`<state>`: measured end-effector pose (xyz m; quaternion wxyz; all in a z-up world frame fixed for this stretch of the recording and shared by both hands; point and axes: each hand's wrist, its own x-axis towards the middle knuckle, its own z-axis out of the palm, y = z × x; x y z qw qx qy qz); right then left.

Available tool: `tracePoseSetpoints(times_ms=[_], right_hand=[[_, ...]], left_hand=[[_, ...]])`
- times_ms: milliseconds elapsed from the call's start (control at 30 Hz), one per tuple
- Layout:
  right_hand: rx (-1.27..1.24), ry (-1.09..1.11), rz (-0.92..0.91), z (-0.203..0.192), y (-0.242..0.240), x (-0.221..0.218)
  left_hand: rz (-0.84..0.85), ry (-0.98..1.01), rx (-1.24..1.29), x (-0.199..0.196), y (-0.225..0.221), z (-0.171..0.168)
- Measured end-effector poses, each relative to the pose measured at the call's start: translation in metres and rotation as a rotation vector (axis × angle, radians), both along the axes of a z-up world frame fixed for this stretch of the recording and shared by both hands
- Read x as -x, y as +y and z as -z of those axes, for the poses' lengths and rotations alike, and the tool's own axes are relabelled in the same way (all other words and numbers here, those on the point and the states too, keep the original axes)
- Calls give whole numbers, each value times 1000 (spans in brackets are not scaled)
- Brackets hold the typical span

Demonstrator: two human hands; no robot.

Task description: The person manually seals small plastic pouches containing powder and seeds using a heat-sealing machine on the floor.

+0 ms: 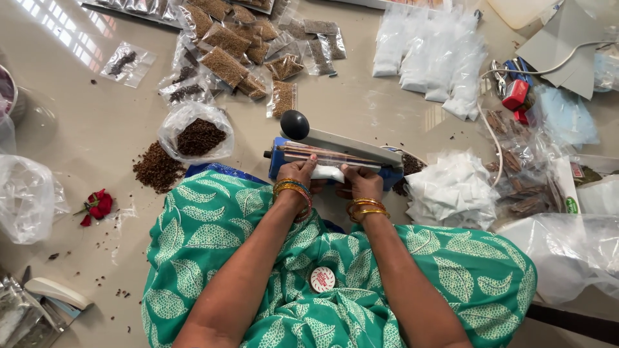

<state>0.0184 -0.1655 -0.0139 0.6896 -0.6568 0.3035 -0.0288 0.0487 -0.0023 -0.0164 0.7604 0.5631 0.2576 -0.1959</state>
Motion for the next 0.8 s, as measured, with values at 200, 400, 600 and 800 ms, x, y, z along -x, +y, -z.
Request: tracePoseSetpoints(times_ms=[200, 400, 600, 800], right_hand=[[-42, -21, -50, 11, -4, -5], [45, -96, -14, 6, 0, -8], [57, -117, 15, 0, 3, -9], [160, -53, 128, -28, 6, -1]], left_hand=[[-33, -21, -78, -2, -3, 7], [-50, -34, 7, 0, -2, 6], [63, 41, 259, 3, -1, 8], [103, 72, 313, 0, -5, 16]])
